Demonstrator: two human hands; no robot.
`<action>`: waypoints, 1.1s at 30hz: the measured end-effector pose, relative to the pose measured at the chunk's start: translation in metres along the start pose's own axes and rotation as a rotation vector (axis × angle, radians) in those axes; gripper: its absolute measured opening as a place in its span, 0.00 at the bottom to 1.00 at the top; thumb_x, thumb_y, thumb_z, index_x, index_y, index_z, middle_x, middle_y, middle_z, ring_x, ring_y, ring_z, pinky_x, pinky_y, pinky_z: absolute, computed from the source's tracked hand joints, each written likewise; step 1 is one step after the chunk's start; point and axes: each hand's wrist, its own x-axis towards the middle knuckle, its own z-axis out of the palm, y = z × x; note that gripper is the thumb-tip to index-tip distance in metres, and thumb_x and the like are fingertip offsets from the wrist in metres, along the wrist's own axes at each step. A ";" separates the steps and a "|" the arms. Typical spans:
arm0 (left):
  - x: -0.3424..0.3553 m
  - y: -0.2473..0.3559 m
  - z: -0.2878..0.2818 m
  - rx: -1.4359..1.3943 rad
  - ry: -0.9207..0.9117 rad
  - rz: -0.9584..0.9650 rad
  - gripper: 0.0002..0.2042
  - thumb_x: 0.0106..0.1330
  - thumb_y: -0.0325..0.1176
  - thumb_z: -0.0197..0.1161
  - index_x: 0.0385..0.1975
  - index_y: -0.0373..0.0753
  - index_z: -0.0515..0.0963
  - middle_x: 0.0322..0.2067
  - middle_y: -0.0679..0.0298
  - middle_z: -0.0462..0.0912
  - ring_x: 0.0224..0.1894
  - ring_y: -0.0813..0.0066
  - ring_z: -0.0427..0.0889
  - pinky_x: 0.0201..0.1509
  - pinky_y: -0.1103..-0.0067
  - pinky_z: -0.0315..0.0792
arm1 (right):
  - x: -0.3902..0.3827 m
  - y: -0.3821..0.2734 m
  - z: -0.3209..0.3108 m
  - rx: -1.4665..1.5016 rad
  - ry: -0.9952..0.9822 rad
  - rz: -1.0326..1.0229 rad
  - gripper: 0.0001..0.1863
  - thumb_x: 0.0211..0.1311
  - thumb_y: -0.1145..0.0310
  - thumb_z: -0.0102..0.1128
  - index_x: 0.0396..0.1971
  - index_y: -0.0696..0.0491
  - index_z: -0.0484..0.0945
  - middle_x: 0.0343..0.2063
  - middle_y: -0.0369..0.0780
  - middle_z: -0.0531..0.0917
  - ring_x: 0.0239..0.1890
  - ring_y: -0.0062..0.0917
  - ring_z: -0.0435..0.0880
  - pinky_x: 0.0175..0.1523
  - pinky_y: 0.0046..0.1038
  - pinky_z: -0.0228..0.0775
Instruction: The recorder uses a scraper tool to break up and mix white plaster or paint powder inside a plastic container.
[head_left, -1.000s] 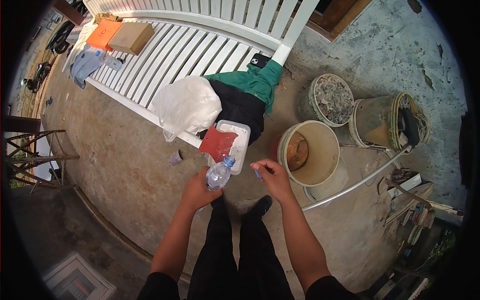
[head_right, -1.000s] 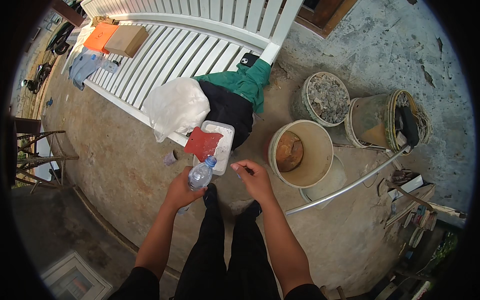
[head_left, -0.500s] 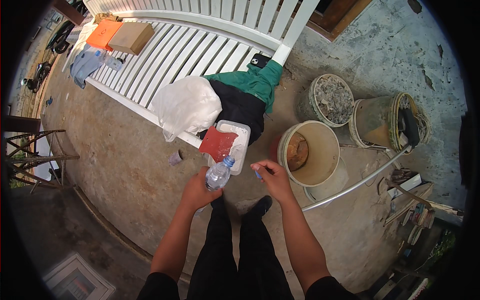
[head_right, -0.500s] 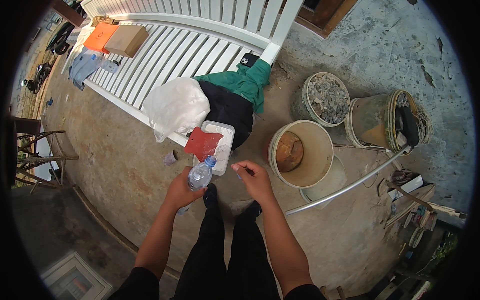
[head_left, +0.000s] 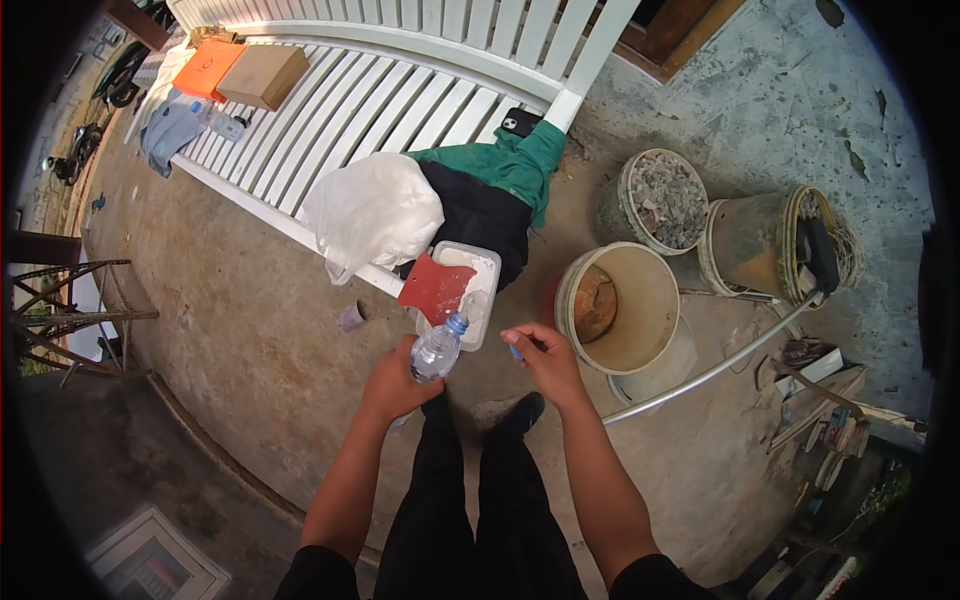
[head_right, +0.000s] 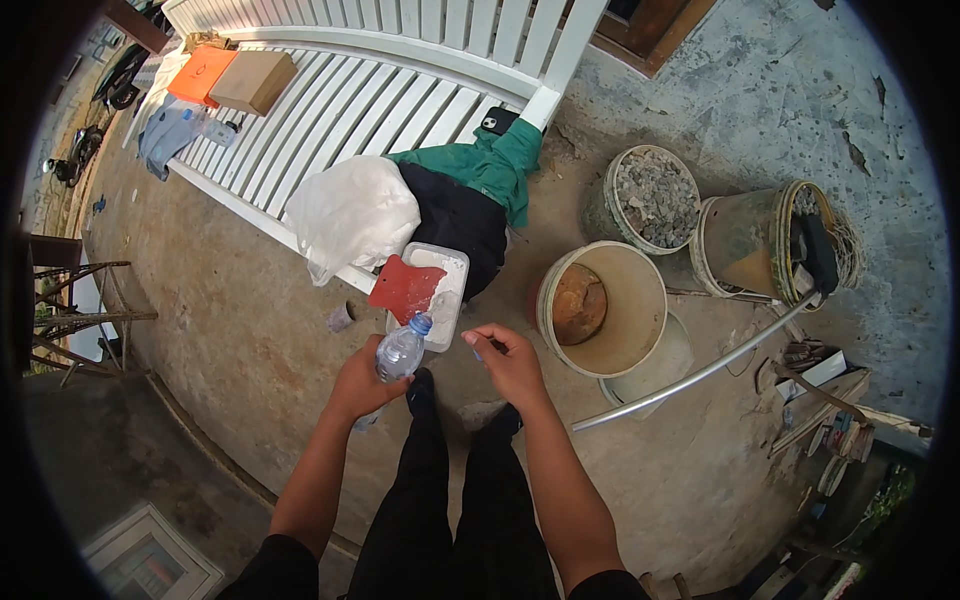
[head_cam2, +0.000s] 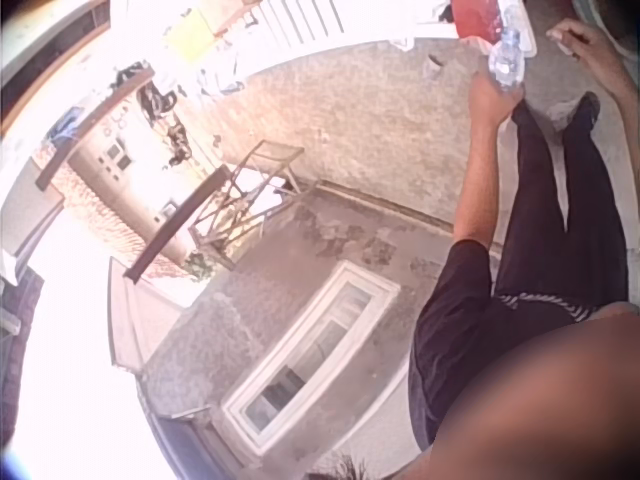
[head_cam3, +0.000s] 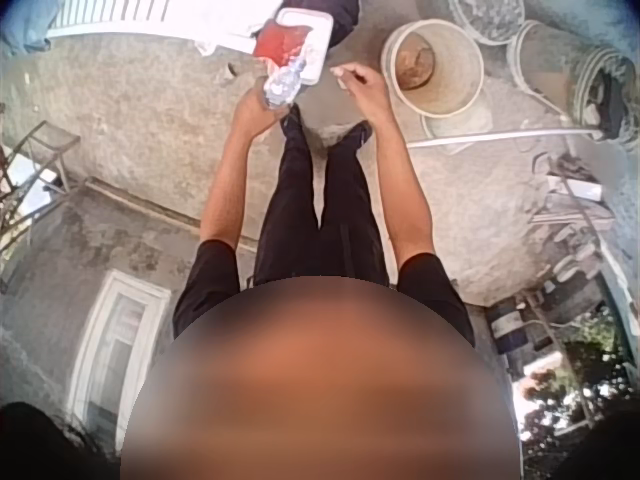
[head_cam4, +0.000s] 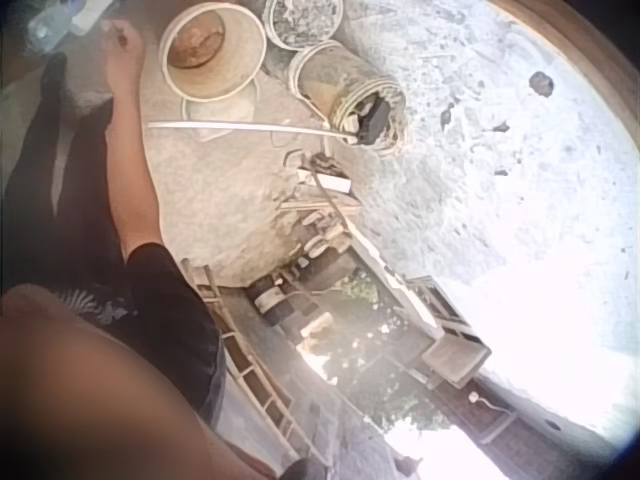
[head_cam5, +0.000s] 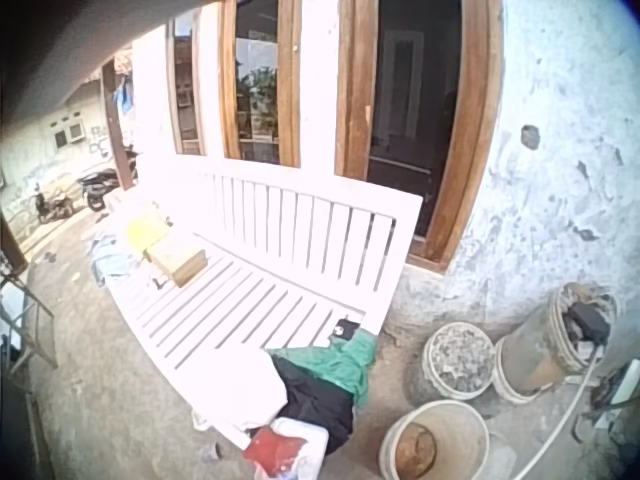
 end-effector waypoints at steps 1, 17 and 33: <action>0.000 0.000 0.000 0.008 -0.001 -0.007 0.31 0.49 0.42 0.76 0.51 0.37 0.72 0.42 0.47 0.84 0.47 0.47 0.84 0.50 0.63 0.77 | 0.000 0.000 0.000 -0.001 0.000 -0.001 0.09 0.69 0.63 0.64 0.38 0.53 0.85 0.25 0.28 0.77 0.25 0.10 0.69 0.29 0.17 0.60; -0.001 -0.001 0.001 0.012 -0.001 -0.006 0.31 0.49 0.43 0.76 0.51 0.37 0.72 0.42 0.46 0.84 0.46 0.47 0.84 0.49 0.63 0.77 | -0.004 -0.004 -0.002 -0.014 -0.005 0.036 0.10 0.69 0.62 0.64 0.41 0.52 0.85 0.27 0.28 0.79 0.31 0.11 0.75 0.33 0.18 0.66; 0.000 0.002 0.000 0.016 -0.006 -0.037 0.32 0.49 0.43 0.76 0.53 0.36 0.71 0.42 0.46 0.84 0.46 0.47 0.84 0.50 0.63 0.77 | -0.001 0.001 -0.003 -0.071 -0.031 0.029 0.10 0.70 0.64 0.63 0.40 0.54 0.87 0.30 0.29 0.82 0.31 0.11 0.75 0.36 0.18 0.67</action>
